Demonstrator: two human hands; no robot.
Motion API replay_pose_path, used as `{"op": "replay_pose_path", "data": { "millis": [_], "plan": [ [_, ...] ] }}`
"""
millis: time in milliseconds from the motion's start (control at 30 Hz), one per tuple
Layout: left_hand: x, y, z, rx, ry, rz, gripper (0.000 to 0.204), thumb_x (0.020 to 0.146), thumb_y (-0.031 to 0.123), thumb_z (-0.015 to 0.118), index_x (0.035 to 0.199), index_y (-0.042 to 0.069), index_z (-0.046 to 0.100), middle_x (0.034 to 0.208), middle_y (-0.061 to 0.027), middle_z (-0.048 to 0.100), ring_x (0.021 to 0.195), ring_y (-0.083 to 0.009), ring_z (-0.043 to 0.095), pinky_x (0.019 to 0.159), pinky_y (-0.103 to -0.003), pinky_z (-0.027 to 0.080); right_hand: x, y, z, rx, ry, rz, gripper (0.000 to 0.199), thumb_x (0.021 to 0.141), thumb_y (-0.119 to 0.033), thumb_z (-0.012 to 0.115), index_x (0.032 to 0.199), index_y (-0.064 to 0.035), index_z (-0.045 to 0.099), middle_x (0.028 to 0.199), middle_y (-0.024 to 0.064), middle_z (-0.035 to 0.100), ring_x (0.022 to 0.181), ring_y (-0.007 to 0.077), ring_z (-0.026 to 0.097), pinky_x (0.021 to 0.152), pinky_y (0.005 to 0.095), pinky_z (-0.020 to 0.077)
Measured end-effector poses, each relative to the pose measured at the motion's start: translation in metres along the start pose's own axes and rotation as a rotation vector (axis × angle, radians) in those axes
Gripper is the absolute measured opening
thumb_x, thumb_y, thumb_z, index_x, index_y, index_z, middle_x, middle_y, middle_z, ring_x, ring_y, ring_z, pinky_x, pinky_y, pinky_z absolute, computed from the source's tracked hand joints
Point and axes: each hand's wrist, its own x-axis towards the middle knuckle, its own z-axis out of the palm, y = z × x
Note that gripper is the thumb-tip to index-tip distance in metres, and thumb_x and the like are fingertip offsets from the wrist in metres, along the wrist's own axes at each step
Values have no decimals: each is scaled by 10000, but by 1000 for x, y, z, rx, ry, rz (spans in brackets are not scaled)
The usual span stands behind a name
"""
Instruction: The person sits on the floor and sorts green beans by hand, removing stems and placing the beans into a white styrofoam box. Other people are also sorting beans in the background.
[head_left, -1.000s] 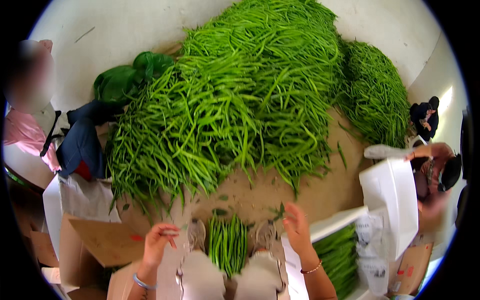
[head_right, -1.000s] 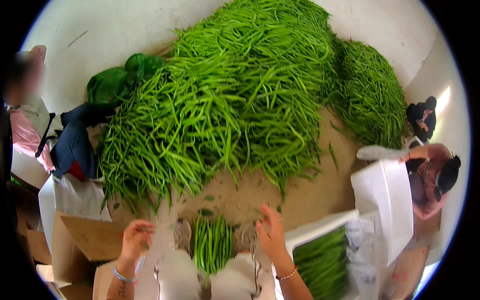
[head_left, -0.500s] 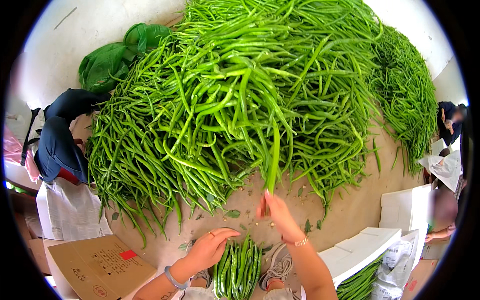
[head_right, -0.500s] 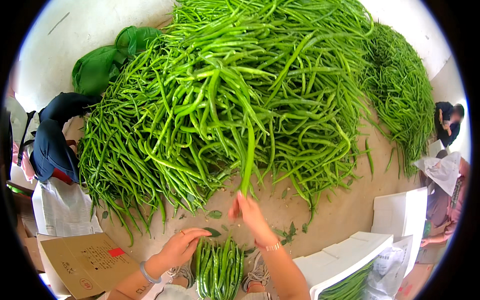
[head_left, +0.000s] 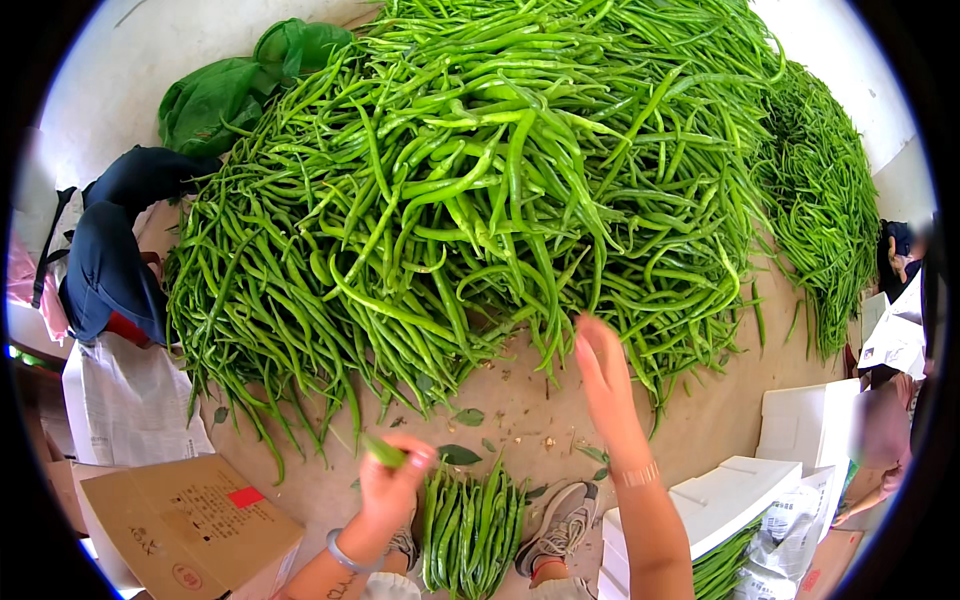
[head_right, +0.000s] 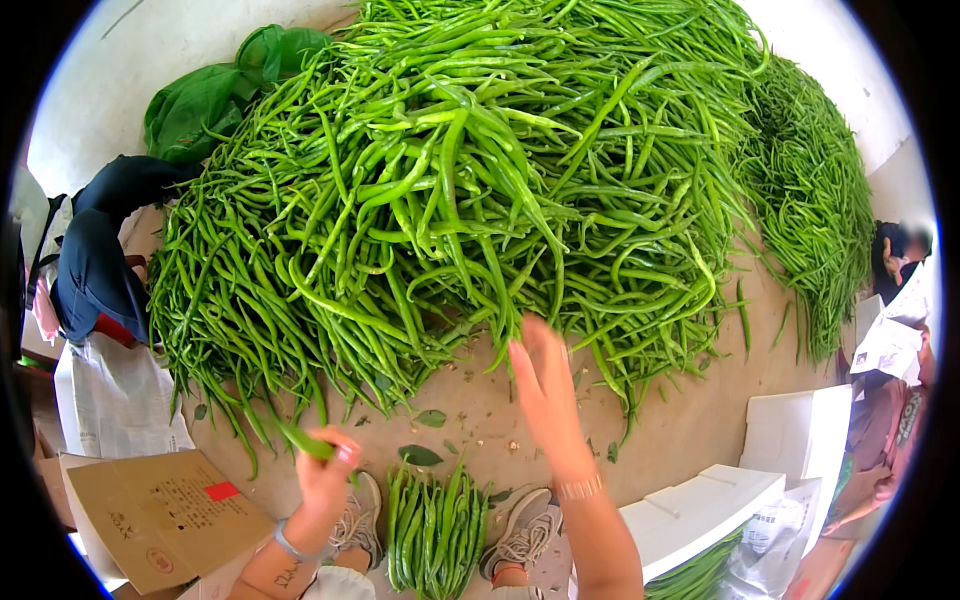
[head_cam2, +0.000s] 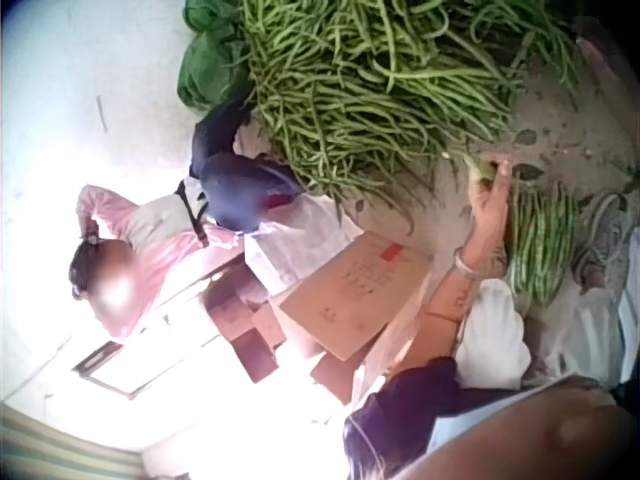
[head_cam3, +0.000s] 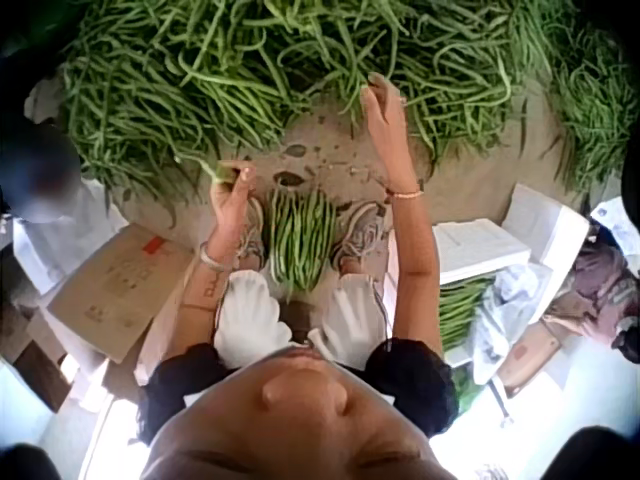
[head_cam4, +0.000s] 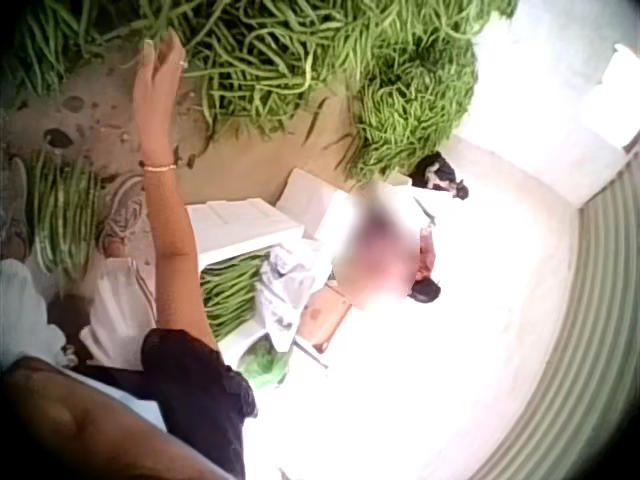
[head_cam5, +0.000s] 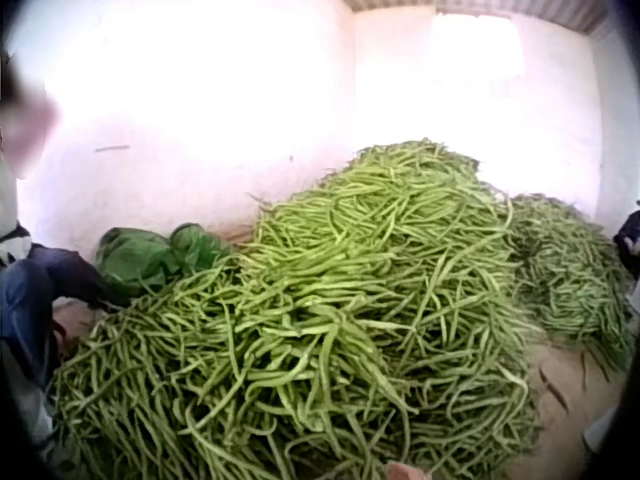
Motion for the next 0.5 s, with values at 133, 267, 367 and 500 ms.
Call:
{"op": "replay_pose_path", "data": {
  "millis": [133, 267, 367, 500],
  "plan": [
    [29, -2, -5, -653, -218, -464, 251, 858, 177, 446, 1045, 15, 493, 742, -87, 578, 454, -86, 395, 426, -200, 308, 74, 49, 30, -434, 73, -68, 300, 831, -239, 499, 956, 32, 476, 823, 165, 557, 819, 314, 516, 743, 366, 408],
    [46, 6, -5, -486, -256, -675, 369, 859, 148, 407, 1194, -4, 384, 1015, -142, 502, 704, -152, 424, 581, -262, 361, 34, 32, 30, -4, -235, 177, 253, 868, -264, 436, 766, -36, 470, 593, 62, 543, 572, 194, 535, 575, 304, 431],
    [45, -9, 9, -627, -428, -689, 445, 877, 149, 352, 1290, 14, 253, 1318, -168, 289, 1231, -257, 278, 955, -412, 333, -59, 41, 25, 424, -408, 403, 254, 897, -269, 390, 798, -48, 467, 628, 32, 545, 608, 104, 523, 591, 240, 425],
    [29, -35, 32, -814, -464, -858, 441, 889, 185, 385, 1289, 49, 262, 1106, -141, 481, 1056, -237, 458, 912, -428, 365, -129, 25, 25, 319, -834, 498, 263, 908, -256, 352, 851, -34, 481, 740, 36, 570, 657, 121, 532, 616, 237, 426]
  ]
}}
